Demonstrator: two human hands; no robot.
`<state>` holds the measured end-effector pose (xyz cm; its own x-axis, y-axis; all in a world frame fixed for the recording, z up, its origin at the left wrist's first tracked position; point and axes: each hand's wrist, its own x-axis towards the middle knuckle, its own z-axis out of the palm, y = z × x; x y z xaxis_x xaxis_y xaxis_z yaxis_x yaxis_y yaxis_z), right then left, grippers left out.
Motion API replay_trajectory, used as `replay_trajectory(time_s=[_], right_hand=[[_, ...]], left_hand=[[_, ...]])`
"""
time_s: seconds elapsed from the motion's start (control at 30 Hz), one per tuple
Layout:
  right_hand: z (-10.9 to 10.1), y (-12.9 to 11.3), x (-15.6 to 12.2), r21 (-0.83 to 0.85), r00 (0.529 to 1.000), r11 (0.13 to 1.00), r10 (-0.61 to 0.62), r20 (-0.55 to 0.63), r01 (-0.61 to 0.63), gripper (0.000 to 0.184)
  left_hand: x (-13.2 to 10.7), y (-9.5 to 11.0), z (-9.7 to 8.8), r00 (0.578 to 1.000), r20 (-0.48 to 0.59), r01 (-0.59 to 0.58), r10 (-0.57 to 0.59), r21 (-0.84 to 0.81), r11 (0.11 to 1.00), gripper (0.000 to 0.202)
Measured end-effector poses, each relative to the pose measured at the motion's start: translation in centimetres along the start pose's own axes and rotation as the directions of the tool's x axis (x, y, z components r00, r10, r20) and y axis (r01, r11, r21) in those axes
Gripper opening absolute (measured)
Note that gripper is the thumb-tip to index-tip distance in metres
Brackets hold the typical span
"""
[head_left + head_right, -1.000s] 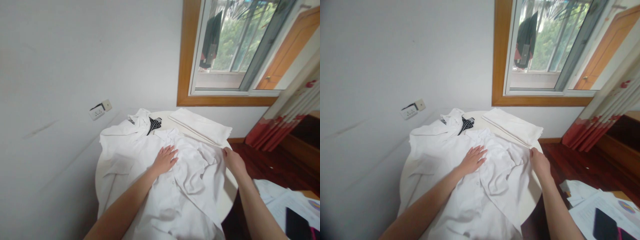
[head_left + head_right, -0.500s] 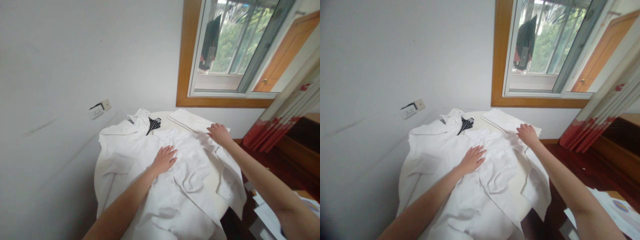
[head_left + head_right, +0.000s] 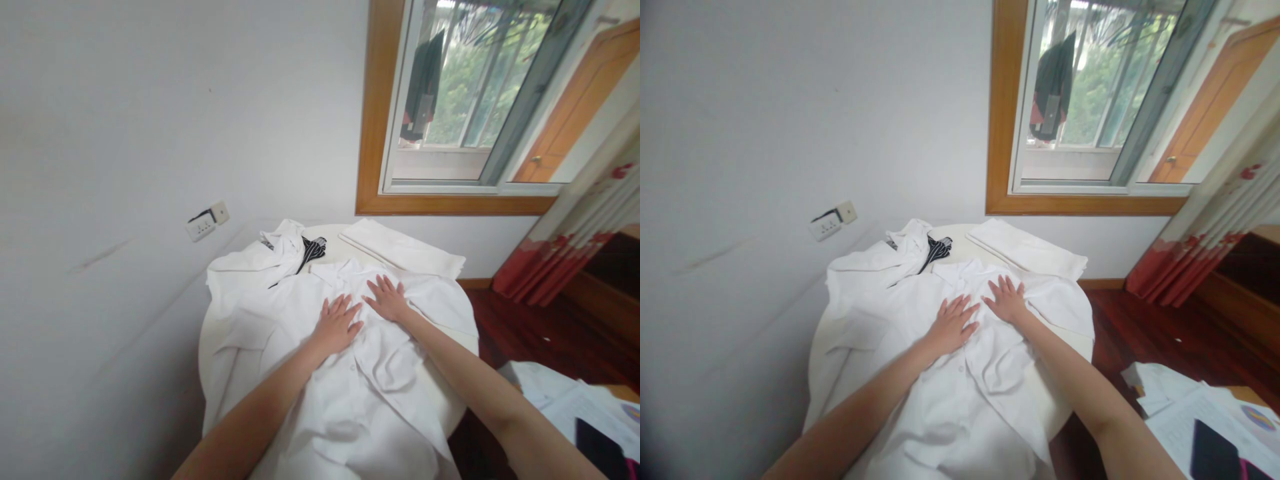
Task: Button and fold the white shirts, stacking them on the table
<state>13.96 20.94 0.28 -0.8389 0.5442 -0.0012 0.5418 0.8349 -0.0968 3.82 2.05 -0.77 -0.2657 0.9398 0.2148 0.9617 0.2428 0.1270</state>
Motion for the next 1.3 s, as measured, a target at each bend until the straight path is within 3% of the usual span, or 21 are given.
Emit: replay_trajectory(time_s=[0.17,0.33,0.47,0.57,0.73,0.93,1.3], right_hand=[[0.1,0.6,-0.9,0.021,0.999,0.999,-0.045,-0.015,0.045,0.071],[-1.3,0.3,1.4,0.02,0.985,0.995,-0.096,-0.14,0.1,0.05],[-1.8,-0.6,4.0,0.043,0.978,0.982,-0.179,-0.107,0.184,0.039],[-1.0,-1.3,5.0,0.041,0.978,0.985,-0.159,-0.136,0.166,0.042],[0.6,-1.7,5.3,0.033,0.998,0.998,-0.052,-0.044,0.054,0.066],[-0.1,-1.5,6.1,0.028,0.997,0.999,-0.031,0.065,0.029,0.08],[0.2,-3.8,6.6,0.041,0.983,0.994,0.102,-0.152,-0.097,0.065]], left_hand=[[0.1,-0.3,-1.5,0.998,-0.058,-0.017,0.015,-0.04,0.999,0.05],[2.7,-5.2,-3.9,0.985,-0.147,0.098,-0.091,0.039,0.994,0.034],[3.4,-8.4,-2.6,0.978,-0.144,0.166,-0.149,0.116,0.979,0.034],[3.3,-9.5,-0.9,0.977,-0.148,0.172,-0.152,0.133,0.976,0.041],[3.8,-10.3,0.1,0.976,-0.068,0.212,-0.205,0.14,0.967,0.052],[4.3,-10.5,0.2,0.969,-0.051,0.248,-0.243,0.143,0.958,0.055],[4.0,-10.1,-0.1,0.964,-0.063,0.264,-0.259,0.097,0.96,0.054]])
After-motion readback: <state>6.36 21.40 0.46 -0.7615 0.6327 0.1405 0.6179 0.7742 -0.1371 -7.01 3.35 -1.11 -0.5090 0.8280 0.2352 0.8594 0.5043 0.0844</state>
